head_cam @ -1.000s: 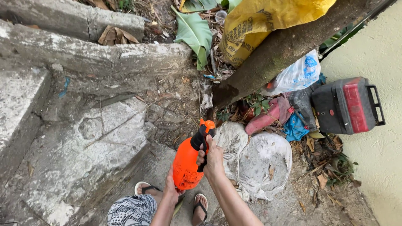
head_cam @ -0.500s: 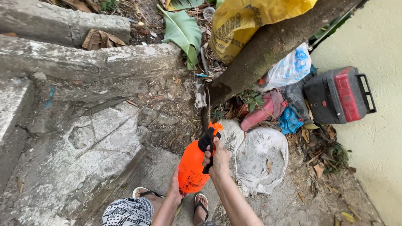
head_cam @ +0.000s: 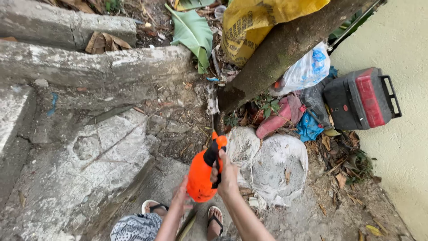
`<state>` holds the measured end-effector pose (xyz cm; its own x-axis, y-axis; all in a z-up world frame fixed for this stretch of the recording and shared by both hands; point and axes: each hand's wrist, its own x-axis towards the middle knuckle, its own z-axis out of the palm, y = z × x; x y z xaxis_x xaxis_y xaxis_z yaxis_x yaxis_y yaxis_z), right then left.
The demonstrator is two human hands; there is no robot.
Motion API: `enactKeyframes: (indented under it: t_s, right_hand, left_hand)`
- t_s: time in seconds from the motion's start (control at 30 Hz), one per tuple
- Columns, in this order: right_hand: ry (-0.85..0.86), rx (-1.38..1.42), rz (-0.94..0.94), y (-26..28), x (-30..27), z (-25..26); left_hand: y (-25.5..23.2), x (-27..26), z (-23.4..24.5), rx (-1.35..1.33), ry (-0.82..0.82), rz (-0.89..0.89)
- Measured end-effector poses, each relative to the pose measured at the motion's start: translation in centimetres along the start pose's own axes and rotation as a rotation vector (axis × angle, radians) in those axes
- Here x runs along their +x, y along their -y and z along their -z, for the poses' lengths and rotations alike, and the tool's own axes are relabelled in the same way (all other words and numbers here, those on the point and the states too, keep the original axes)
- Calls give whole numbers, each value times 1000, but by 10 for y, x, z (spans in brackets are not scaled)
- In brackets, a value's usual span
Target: Spraying plants and ground using a pressurized spray bottle
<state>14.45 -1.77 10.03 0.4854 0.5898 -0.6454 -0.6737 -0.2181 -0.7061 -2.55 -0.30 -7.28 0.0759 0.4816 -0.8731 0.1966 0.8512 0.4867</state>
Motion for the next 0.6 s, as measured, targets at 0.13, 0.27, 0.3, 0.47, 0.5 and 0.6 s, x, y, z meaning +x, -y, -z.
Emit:
enactKeyframes:
  t_s: [0.13,0.27,0.3,0.47,0.5,0.6]
  right_hand:
    - [-84,-36,-37,-39,10,12]
    - [-103,-48,4,-53,12,24]
    - [-123,-70,15,-55,12,25]
    - [-177,-51,-7,-43,9,34]
    - [-176,-24,4,-46,11,37]
    - [-169,-122,-17,-38,6,39]
  left_hand:
    - [-81,-72,-28,159,-142,-378]
    - [-128,-114,-68,276,-46,-649]
    - [-135,-117,-79,329,29,-621]
    - [-117,-73,-106,478,97,-754]
    - [-110,-62,-109,526,99,-774]
    - [-119,-87,-112,367,139,-596]
